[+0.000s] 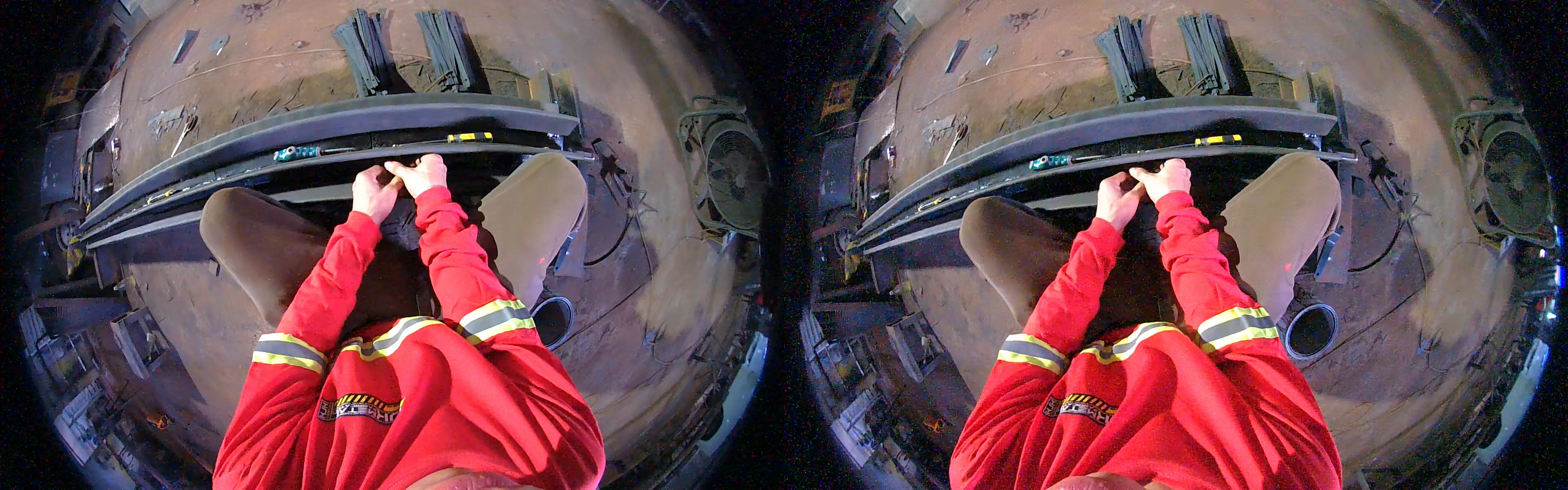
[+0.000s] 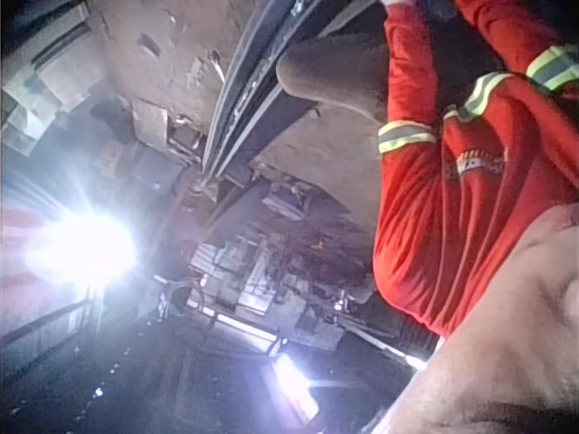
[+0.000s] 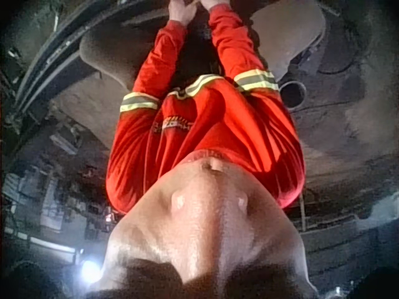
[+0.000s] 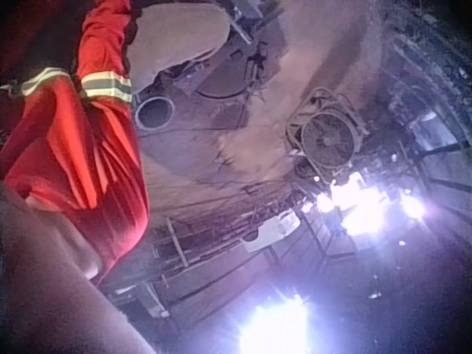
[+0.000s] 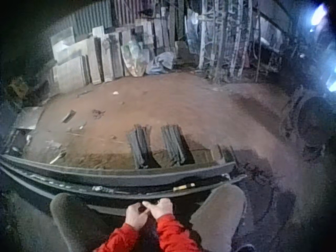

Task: The person sits on the floor and assembles a metal frame structure. They use a screwdriver to tighten screws into brackets, securing metal bars together. The person repeatedly adjusts the alignment of the bars and tightens fasteners to assemble the frame.

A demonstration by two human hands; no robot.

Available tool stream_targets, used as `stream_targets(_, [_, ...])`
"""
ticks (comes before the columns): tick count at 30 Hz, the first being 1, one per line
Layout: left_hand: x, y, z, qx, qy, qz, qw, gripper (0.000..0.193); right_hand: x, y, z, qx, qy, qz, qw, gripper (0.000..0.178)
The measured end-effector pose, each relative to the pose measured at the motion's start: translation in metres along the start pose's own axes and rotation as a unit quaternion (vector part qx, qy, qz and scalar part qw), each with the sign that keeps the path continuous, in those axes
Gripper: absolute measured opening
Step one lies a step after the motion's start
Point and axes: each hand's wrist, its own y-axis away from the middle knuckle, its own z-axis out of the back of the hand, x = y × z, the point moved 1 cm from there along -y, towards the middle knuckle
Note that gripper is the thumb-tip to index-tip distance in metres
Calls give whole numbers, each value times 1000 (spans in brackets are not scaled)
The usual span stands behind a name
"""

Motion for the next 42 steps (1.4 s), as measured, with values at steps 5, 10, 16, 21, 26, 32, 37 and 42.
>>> stream_targets(5, [-20, 7, 17, 225, 202, 201, 932, 24, -6, 2, -3, 7, -68, 29, 997, 38])
stream_targets(10, [-8, 6, 17, 228, 291, 184, 911, 23, -2, 4, 3, 41, -113, 46, 992, 34])
stream_targets(16, [2, 5, 6, 125, 194, 128, 965, 19, 2, -1, 11, 143, -174, 2, 974, 33])
stream_targets(21, [-3, 6, -6, -2, 71, 73, 995, 21, 2, -1, 6, 89, -23, -2, 996, 44])
stream_targets(26, [-6, 7, -7, -79, -26, -46, 995, 23, 7, 5, 8, 22, 83, 0, 996, 62])
stream_targets(32, [-3, 4, 5, 40, 0, -2, 999, 21, -33, -17, -13, 44, -73, 43, 995, 50])
stream_targets(37, [-12, 6, 21, 225, 211, 180, 934, 25, -7, -2, -1, 71, -141, 47, 986, 37])
stream_targets(42, [-12, 9, 12, 140, 169, 134, 966, 19, -5, -4, 9, 121, -105, 21, 987, 33])
